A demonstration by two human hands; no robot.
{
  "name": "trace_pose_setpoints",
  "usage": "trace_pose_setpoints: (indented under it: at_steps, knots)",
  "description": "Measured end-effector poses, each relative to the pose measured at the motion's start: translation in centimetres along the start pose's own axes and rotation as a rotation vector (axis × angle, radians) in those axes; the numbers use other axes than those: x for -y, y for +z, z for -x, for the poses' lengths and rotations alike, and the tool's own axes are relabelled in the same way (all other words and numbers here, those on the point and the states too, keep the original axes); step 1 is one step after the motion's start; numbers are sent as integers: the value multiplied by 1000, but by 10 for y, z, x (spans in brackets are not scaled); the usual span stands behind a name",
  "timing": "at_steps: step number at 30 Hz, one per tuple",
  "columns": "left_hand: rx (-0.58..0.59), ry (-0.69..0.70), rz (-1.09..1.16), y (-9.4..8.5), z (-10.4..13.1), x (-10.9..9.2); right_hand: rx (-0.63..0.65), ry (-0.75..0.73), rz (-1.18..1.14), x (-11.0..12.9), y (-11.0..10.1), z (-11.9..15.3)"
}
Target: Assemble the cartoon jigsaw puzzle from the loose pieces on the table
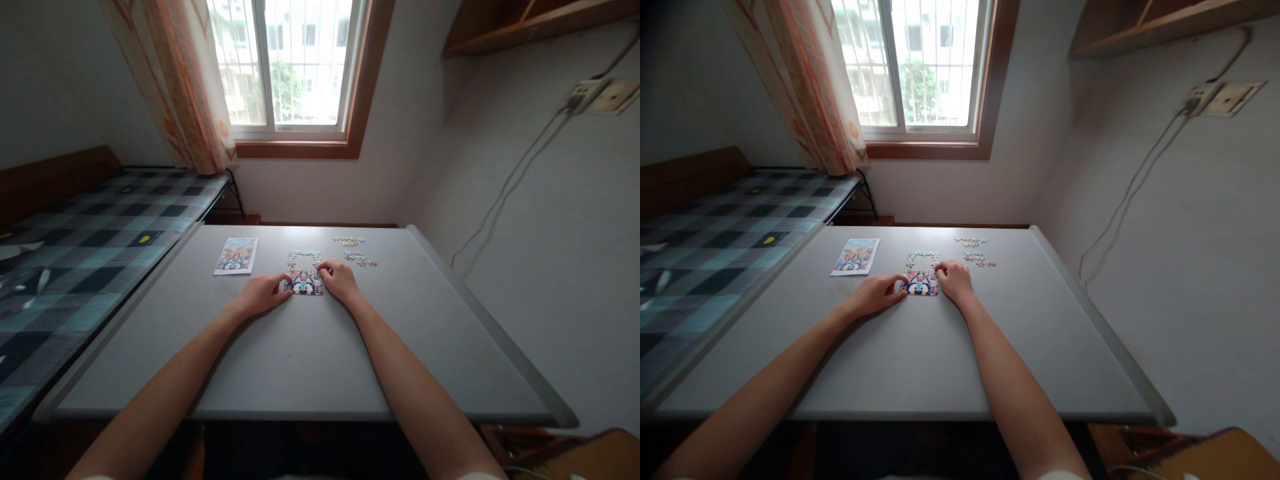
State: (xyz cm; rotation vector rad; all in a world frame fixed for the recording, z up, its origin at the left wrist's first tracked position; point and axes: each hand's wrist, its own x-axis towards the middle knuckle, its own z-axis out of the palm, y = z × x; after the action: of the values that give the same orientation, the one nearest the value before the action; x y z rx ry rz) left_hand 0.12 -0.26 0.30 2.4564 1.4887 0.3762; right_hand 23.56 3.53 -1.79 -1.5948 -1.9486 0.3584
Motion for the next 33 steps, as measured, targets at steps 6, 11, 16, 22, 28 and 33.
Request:
trace_pose_setpoints:
  at_steps: [6, 11, 16, 22, 28, 33]
  knots:
    - [4, -11, -10, -1, 0, -1, 14, 13, 4, 0, -1, 0]
    - [-2, 0, -5, -1, 0, -1, 20, 18, 3, 2, -2, 0]
    - [-2, -4, -15, -1, 0, -1, 18, 21, 2, 2, -2, 0]
    - [-11, 5, -14, 0, 0, 0, 8, 10, -12, 2, -2, 1]
    - [-3, 4, -10, -1, 0, 0, 6, 11, -16, 2, -2, 1]
    - [-6, 5, -14, -1, 0, -1, 10, 12, -11, 1, -1, 0]
